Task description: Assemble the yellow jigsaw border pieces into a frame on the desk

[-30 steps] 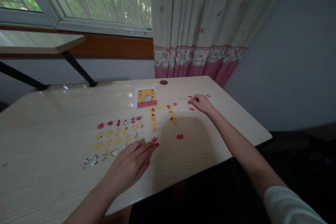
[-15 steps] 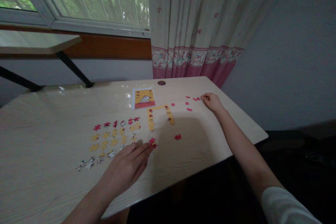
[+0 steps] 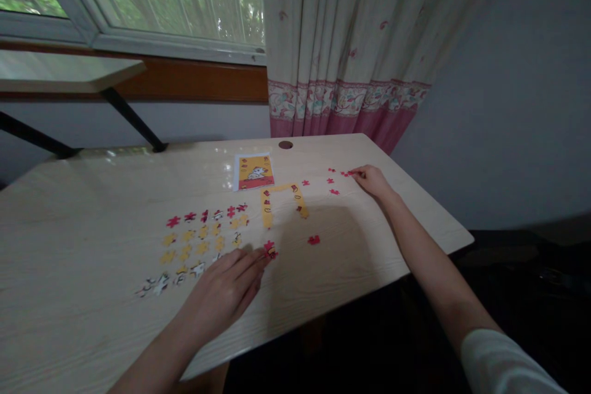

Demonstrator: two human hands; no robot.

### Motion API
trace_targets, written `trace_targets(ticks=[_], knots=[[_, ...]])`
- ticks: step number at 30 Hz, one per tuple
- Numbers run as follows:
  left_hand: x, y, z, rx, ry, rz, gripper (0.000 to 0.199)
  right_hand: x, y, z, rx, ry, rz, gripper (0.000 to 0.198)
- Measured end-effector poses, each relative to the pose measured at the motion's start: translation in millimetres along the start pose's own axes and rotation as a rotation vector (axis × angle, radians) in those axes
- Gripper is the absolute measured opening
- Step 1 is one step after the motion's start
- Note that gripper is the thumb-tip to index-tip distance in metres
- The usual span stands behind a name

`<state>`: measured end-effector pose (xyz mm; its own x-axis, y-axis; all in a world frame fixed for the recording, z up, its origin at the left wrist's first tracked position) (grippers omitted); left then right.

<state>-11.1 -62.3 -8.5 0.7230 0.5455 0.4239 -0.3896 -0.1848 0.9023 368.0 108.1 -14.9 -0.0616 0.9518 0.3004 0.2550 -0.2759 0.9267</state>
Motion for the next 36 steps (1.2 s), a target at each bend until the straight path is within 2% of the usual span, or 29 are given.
trace_targets(ticks=[8,11,15,20,24,29,32,36], knots=[[0,5,-4,-0.014,-0.001,0.002,0.030,-2,4,3,0.032,-0.041,0.019,0.022],[8,16,-15,-0.061,-0.009,-0.017,0.028,-2,5,5,0.035,-0.044,0.022,0.023],[30,28,-37,-0.008,0.018,-0.038,0.029,-2,5,7,0.043,-0.041,0.031,0.025],[49,25,-53,0.035,0.000,-0.069,0.030,-3,5,2,0.053,-0.024,0.073,0.024],[44,18,-55,0.049,-0.006,-0.056,0.027,2,5,-22,0.074,0.062,0.062,0.022],[31,16,-50,0.024,-0.021,-0.021,0.028,16,-5,-73,0.077,0.224,-0.074,0.019],[28,14,-48,-0.003,0.000,-0.040,0.027,21,-15,-105,0.097,0.316,-0.165,0.019],[29,13,-46,-0.045,0.020,-0.044,0.026,25,-24,-135,0.081,0.378,-0.220,0.019]])
Point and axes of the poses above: each hand's wrist, its own x-axis towards the middle knuckle, its own y-axis out of the back of the hand, z = x × y, the point moved 5 cm from there along x, towards the middle knuckle, and after that the axes turned 3 degrees about -x, right-handed, at the moved point
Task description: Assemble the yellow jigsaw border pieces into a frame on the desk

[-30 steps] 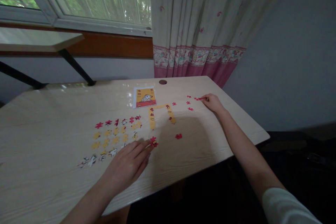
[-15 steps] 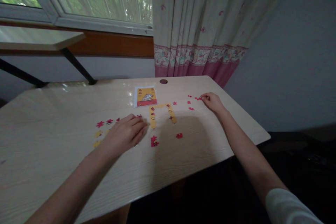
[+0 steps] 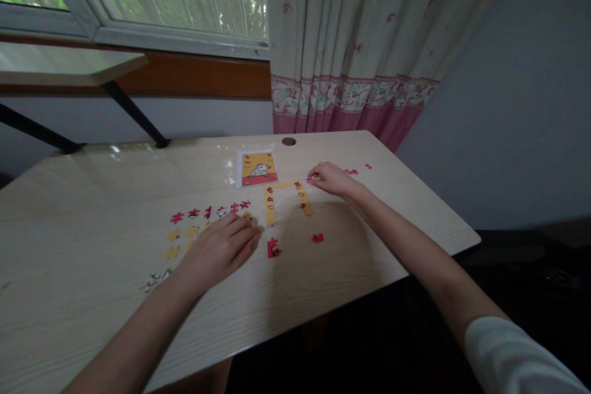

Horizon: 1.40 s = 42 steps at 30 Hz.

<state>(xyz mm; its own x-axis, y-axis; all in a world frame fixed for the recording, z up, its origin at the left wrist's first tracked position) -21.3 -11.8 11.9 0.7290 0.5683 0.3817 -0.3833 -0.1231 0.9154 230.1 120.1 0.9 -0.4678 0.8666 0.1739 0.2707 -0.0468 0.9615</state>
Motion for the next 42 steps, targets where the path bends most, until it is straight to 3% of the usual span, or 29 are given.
trace_targets(ticks=[8,26,29,34,38,42], knots=[[1,-2,3,-0.028,-0.017,-0.029,0.025,1,-6,0,0.084,-0.182,-0.213,0.009],[1,-7,8,-0.035,-0.049,-0.074,0.022,-24,-1,-3,0.546,-0.254,-0.034,0.009],[2,-7,12,-0.055,-0.062,-0.073,0.022,-32,7,-22,0.612,-0.224,-0.063,0.010],[3,-8,14,-0.059,-0.065,-0.115,0.022,-55,-2,-87,0.665,0.009,-0.285,0.008],[4,-9,15,-0.070,-0.068,-0.108,0.021,-67,-18,-115,0.672,0.004,-0.358,0.012],[5,-8,16,-0.081,-0.075,-0.085,0.021,-68,-24,-120,0.704,-0.043,-0.366,0.014]])
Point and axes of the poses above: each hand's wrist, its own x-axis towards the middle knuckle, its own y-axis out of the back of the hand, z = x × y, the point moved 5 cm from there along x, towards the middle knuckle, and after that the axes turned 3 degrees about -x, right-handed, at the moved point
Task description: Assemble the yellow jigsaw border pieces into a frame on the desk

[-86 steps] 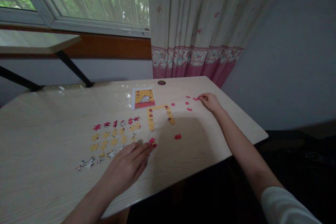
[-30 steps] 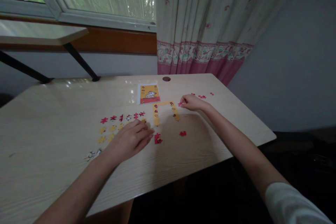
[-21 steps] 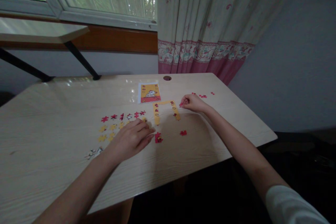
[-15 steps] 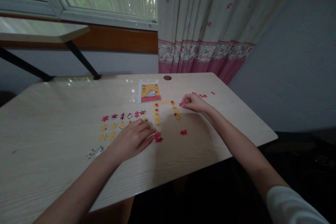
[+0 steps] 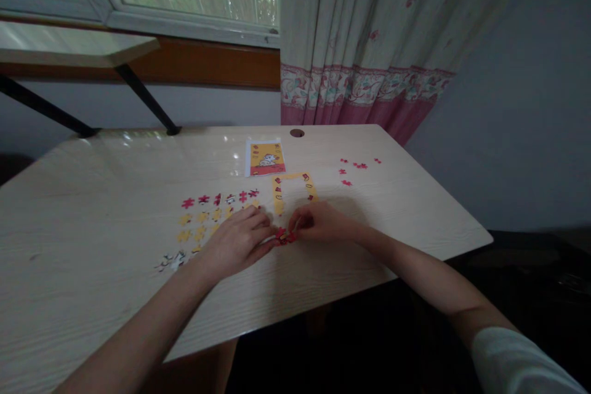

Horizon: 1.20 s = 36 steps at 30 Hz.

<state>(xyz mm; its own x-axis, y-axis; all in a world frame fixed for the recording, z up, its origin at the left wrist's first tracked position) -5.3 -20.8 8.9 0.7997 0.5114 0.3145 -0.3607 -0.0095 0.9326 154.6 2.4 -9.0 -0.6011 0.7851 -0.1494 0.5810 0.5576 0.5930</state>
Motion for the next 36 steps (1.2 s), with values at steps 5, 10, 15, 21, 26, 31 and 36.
trace_targets(ticks=[5,10,15,21,26,31,36], knots=[[0,1,1,0.007,0.016,0.014,0.021,-2,0,-3,-0.037,-0.009,0.044,0.010],[0,0,0,-0.002,0.021,0.008,0.023,-5,-4,-6,-0.026,-0.065,0.098,0.012],[0,-1,0,-0.011,0.025,0.002,0.021,-7,-6,-11,-0.097,-0.086,0.135,0.011],[0,-1,0,-0.022,0.032,-0.007,0.021,-7,-8,-12,-0.172,-0.070,0.170,0.009],[0,0,1,-0.020,0.024,0.014,0.019,-8,-10,-10,-0.206,-0.053,0.174,0.008],[-2,-1,0,-0.019,0.030,0.004,0.020,-9,-7,-10,-0.260,0.053,0.160,0.009],[-1,-2,0,-0.007,0.032,0.004,0.021,-8,0,-12,-0.346,0.151,0.132,0.010]])
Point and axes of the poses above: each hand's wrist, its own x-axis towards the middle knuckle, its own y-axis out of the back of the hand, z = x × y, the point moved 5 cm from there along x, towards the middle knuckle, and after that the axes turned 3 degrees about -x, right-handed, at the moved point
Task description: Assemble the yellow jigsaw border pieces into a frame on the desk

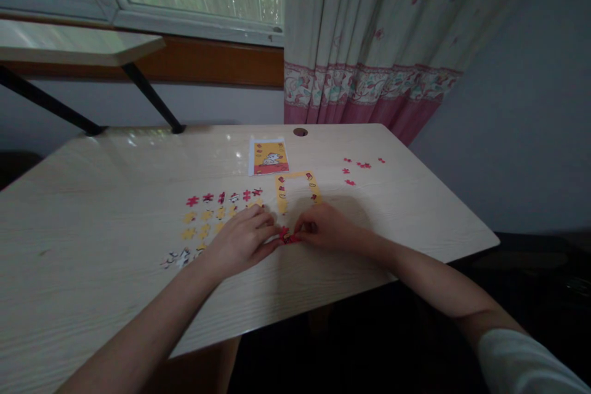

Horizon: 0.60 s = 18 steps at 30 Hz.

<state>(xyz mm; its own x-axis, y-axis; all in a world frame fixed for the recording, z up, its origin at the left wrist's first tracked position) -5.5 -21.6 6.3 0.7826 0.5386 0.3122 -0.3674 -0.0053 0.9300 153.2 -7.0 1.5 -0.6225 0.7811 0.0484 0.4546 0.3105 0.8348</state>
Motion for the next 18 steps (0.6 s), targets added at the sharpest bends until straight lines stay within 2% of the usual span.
trace_targets(ticks=[5,11,15,18], knots=[[-1,0,0,0.005,0.003,-0.008,0.023,0,-1,-1,-0.034,0.015,-0.028,0.012],[1,2,1,0.015,0.006,-0.004,0.022,0,2,7,0.048,-0.012,-0.038,0.012],[1,5,3,-0.015,-0.002,0.026,0.023,7,41,33,0.035,-0.079,0.139,0.014],[1,5,5,-0.033,-0.008,0.011,0.022,12,72,66,-0.005,-0.139,0.181,0.020]])
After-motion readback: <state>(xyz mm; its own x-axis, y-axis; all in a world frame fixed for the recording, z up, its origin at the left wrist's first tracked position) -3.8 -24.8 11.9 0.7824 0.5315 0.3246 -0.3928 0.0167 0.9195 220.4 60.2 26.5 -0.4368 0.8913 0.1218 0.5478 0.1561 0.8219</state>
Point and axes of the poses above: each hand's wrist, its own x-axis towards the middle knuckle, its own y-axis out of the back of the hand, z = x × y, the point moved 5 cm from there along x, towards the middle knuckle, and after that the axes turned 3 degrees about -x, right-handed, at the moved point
